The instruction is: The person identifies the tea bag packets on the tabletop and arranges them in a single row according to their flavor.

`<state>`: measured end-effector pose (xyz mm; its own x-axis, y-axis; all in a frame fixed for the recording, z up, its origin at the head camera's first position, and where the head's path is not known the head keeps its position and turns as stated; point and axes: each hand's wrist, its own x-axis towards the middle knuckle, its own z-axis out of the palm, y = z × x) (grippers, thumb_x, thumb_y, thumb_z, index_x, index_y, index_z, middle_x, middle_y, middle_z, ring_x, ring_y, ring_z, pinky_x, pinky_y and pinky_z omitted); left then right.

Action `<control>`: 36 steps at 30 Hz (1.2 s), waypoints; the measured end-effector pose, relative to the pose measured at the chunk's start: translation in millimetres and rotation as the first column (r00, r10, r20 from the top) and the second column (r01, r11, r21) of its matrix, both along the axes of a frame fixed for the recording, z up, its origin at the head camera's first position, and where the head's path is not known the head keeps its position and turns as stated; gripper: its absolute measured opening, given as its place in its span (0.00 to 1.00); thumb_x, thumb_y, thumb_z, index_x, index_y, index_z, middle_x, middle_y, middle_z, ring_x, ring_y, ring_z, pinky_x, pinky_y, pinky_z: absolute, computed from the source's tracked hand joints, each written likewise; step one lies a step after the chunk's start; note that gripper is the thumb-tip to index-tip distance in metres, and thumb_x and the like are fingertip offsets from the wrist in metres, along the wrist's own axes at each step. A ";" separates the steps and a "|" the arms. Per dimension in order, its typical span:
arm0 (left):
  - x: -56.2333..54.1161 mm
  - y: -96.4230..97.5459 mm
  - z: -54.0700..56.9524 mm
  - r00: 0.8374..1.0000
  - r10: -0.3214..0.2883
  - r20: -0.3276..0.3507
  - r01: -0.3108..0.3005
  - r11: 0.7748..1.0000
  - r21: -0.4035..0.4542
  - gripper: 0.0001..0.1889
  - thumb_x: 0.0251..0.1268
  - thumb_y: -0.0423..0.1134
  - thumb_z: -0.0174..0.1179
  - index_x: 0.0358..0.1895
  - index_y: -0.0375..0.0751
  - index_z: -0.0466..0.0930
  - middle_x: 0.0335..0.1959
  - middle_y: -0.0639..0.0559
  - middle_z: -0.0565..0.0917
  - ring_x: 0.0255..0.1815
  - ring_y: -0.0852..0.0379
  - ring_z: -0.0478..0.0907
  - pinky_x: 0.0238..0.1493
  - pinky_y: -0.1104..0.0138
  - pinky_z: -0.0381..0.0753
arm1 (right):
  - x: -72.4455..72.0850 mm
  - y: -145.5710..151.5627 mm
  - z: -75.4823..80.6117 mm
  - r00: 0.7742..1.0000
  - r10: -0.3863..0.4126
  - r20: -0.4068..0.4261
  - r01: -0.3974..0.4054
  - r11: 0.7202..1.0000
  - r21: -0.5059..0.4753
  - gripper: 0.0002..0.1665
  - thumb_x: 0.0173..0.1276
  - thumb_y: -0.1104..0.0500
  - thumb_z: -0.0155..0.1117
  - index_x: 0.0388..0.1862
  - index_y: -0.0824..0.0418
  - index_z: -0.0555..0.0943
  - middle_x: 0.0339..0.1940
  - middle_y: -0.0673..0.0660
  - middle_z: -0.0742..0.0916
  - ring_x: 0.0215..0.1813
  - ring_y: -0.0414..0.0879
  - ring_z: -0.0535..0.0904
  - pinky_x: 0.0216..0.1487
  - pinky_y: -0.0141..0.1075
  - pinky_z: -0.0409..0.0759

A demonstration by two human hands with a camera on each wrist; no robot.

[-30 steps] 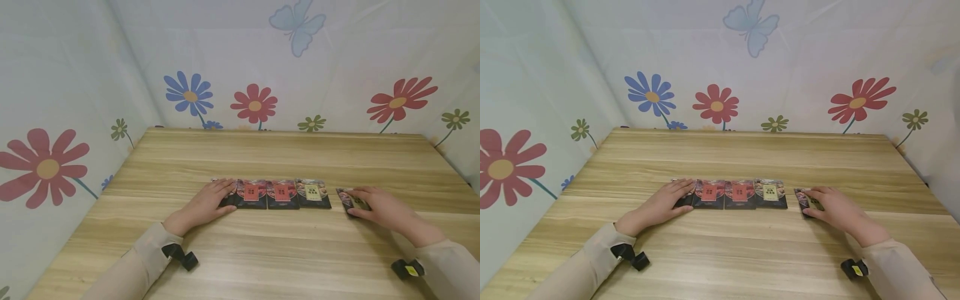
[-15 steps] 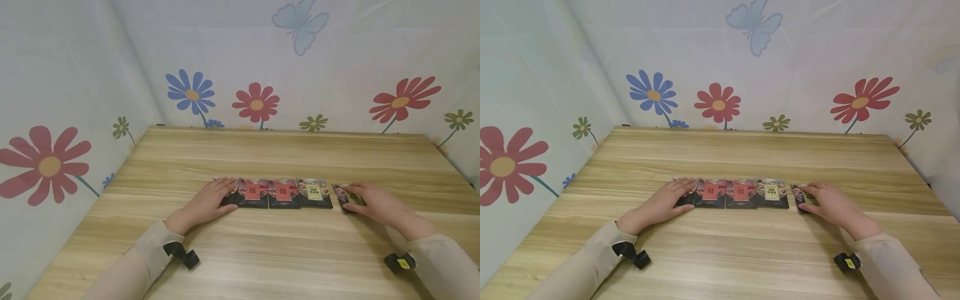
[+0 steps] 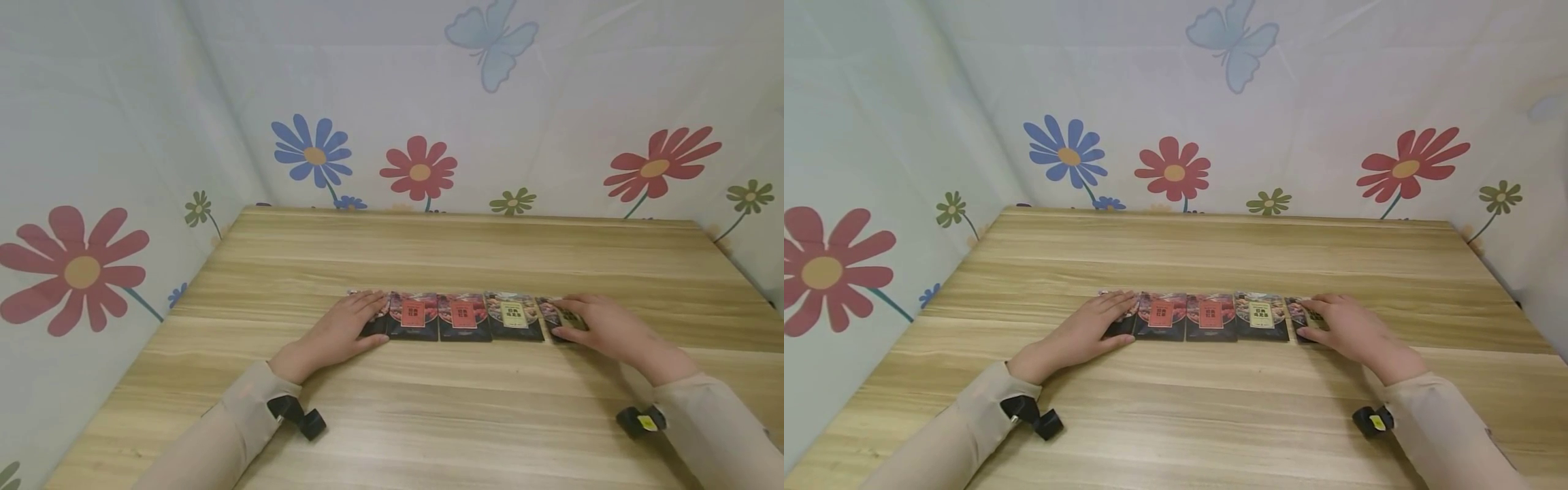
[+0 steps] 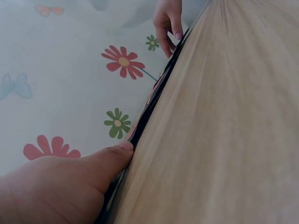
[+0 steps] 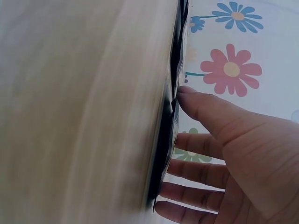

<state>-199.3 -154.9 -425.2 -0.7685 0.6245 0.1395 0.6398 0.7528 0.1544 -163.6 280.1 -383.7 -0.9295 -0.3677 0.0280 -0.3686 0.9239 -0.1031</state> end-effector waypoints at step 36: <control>-2.4 -0.6 3.8 0.999 -0.002 0.041 0.000 0.998 0.062 0.40 0.65 0.58 0.57 0.75 0.43 0.57 0.74 0.42 0.62 0.75 0.43 0.60 0.75 0.48 0.58 | -2.4 -6.9 -1.2 1.000 -0.003 -0.007 0.003 1.000 0.000 0.34 0.66 0.46 0.63 0.63 0.67 0.74 0.60 0.74 0.78 0.61 0.73 0.71 0.61 0.65 0.70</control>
<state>-201.7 -155.5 -421.3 -0.7739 0.6163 0.1461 0.6325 0.7404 0.2272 -166.0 273.2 -384.9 -0.9303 -0.3652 0.0346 -0.3668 0.9248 -0.1005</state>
